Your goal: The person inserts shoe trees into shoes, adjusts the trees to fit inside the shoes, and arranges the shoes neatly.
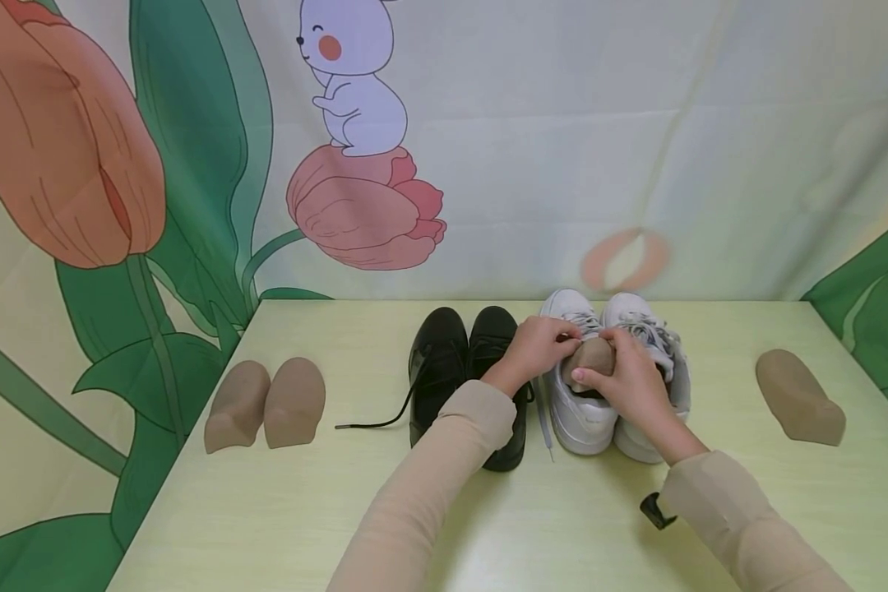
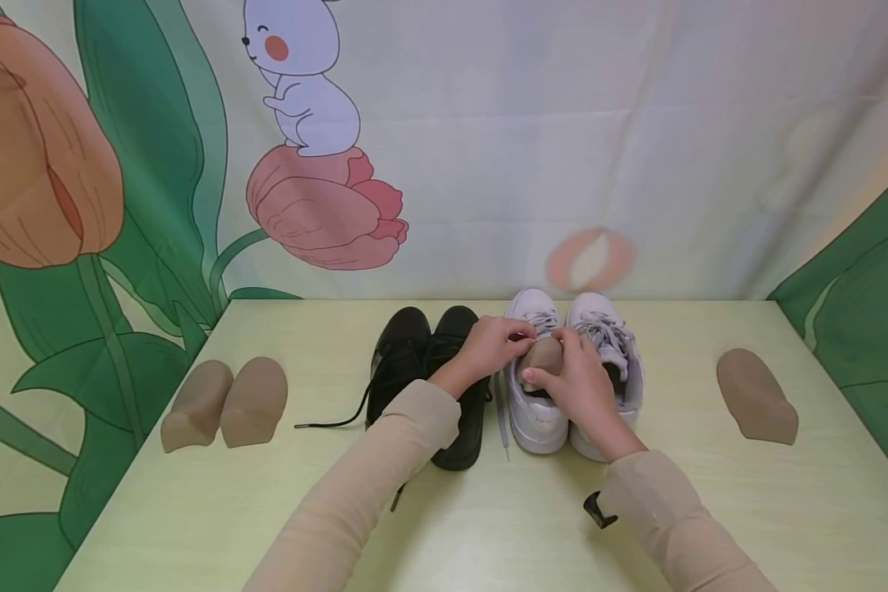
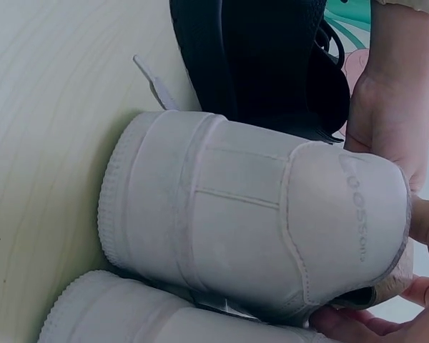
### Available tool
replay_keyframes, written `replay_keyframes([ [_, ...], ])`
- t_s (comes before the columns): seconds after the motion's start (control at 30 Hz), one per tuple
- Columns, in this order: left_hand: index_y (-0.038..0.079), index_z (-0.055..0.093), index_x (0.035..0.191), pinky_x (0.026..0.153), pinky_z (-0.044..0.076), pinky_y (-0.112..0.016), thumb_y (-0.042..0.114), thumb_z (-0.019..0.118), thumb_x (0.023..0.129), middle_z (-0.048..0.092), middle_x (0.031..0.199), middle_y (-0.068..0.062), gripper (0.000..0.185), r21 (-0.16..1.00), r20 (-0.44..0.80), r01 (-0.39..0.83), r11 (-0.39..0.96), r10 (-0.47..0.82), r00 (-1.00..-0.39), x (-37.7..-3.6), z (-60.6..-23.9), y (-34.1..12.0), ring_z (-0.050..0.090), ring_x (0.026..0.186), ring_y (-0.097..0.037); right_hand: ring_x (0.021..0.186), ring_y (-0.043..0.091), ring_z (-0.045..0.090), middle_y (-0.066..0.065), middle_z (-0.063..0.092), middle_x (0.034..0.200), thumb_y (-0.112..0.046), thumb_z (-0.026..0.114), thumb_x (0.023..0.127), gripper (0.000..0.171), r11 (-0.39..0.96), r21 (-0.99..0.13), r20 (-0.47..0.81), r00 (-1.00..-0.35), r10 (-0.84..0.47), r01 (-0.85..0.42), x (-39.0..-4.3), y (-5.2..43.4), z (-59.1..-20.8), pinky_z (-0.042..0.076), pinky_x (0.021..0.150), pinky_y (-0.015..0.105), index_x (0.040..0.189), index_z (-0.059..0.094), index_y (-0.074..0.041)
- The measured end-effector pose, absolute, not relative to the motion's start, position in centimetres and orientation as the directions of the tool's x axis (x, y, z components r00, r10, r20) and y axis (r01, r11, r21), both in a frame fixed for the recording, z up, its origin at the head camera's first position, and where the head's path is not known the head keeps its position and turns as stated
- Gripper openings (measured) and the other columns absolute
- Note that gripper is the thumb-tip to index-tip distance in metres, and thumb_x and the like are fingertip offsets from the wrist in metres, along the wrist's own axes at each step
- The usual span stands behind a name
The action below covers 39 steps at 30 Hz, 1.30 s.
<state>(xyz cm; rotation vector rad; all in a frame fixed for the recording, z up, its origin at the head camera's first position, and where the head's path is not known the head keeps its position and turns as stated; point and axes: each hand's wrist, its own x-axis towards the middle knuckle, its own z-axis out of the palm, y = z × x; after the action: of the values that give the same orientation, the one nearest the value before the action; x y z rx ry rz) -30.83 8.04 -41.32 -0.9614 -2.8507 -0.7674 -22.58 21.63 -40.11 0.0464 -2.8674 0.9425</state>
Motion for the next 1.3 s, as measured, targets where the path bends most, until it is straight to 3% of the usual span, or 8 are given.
replay_keyframes([
  [0.43, 0.021, 0.068, 0.096, 0.067, 0.042, -0.015, 0.026, 0.055, 0.087, 0.067, 0.092, 0.007, 0.017, 0.454, 0.174, 0.568, 0.687, 0.557, -0.812, -30.67, -41.26, 8.05, 0.056, 0.078, -0.005, 0.108, 0.041, 0.043, 0.024, 0.039, 0.125, -0.036, 0.066, 0.076, 0.065, 0.836, -0.548, 0.097, -0.994, 0.051, -0.011, -22.52, 21.38, -40.37, 0.038, 0.081, 0.052, 0.125, 0.038, -0.005],
  [0.93, 0.021, 0.068, 0.096, 0.067, 0.042, -0.014, 0.026, 0.053, 0.088, 0.067, 0.091, 0.007, 0.017, 0.460, 0.180, 0.571, 0.679, 0.558, -0.810, -30.52, -41.43, 7.96, 0.056, 0.077, -0.005, 0.111, 0.042, 0.043, 0.025, 0.040, 0.128, -0.043, 0.062, 0.078, 0.072, 0.888, -0.457, 0.109, -0.994, -0.009, -0.058, -21.95, 21.51, -40.15, 0.039, 0.081, 0.055, 0.131, 0.035, -0.002],
  [1.13, 0.022, 0.068, 0.095, 0.066, 0.043, -0.015, 0.026, 0.052, 0.088, 0.067, 0.090, 0.007, 0.017, 0.461, 0.192, 0.580, 0.672, 0.562, -0.805, -30.59, -41.35, 7.90, 0.058, 0.077, -0.006, 0.115, 0.041, 0.040, 0.023, 0.039, 0.130, -0.040, 0.063, 0.079, 0.071, 0.879, -0.474, 0.083, -0.996, -0.018, -0.055, -22.12, 21.49, -39.77, 0.037, 0.084, 0.055, 0.131, 0.035, -0.001],
  [1.3, 0.021, 0.068, 0.094, 0.068, 0.043, -0.016, 0.026, 0.052, 0.089, 0.067, 0.091, 0.007, 0.017, 0.469, 0.187, 0.573, 0.672, 0.559, -0.808, -30.68, -41.28, 7.94, 0.058, 0.079, -0.007, 0.109, 0.039, 0.044, 0.024, 0.043, 0.124, -0.035, 0.064, 0.078, 0.066, 0.884, -0.467, 0.079, -0.997, -0.002, -0.038, -22.31, 21.25, -39.78, 0.040, 0.079, 0.052, 0.129, 0.036, -0.003],
])
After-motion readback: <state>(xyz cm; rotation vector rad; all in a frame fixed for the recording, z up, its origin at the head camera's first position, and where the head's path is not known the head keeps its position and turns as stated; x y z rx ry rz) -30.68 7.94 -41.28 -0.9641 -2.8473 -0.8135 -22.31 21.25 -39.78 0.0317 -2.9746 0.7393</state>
